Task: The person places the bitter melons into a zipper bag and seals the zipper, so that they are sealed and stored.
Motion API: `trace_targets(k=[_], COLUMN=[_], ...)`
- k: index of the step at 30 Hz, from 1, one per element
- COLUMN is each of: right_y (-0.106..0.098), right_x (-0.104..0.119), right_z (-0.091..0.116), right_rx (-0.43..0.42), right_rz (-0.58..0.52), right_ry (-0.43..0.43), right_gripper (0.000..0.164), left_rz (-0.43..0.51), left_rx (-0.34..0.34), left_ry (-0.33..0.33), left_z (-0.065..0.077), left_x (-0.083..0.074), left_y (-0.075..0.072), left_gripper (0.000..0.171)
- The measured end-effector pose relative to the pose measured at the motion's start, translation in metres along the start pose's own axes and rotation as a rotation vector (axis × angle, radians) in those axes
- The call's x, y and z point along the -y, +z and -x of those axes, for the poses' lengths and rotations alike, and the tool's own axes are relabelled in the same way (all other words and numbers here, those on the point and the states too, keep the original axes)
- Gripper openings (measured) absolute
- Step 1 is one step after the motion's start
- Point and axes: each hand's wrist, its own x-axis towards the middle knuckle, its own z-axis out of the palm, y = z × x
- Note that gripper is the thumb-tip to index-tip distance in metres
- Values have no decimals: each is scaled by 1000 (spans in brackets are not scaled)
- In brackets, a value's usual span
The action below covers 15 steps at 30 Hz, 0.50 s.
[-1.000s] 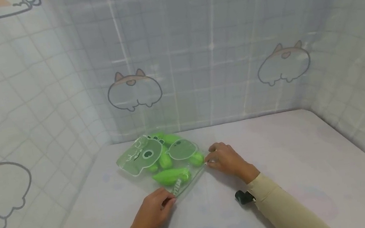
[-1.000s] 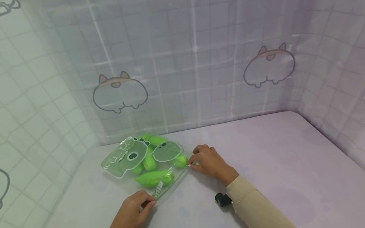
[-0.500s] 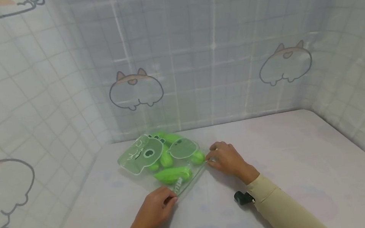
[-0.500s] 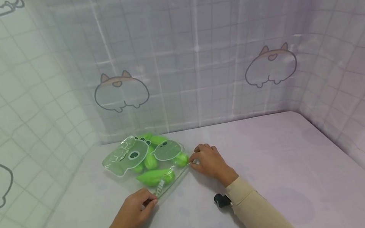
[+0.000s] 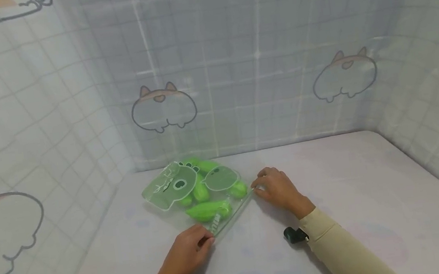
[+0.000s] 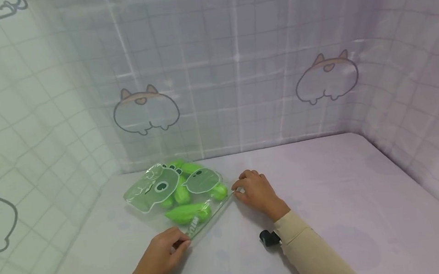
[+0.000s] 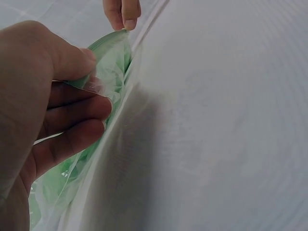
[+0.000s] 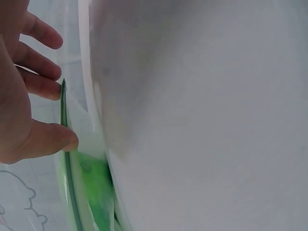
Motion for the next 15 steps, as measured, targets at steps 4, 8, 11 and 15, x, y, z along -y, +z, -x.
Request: trace_targets(k=[4, 8, 11, 15], right_y=[0, 1, 2, 2], right_x=[-1, 0, 0, -3], right_z=[-1, -1, -1, 1], right_rx=[10, 13, 11, 2], right_rz=[-5, -21, -22, -8], right_ry=[17, 25, 28, 32], right_gripper=[12, 12, 11, 12], left_rz=[-5, 10, 21, 24], left_rx=[11, 28, 34, 34], left_ry=[-17, -31, -37, -39], left_z=[-3, -3, -1, 0], left_x=[-1, -2, -1, 2], left_y=[-1, -2, -2, 1], left_gripper=[16, 16, 17, 17])
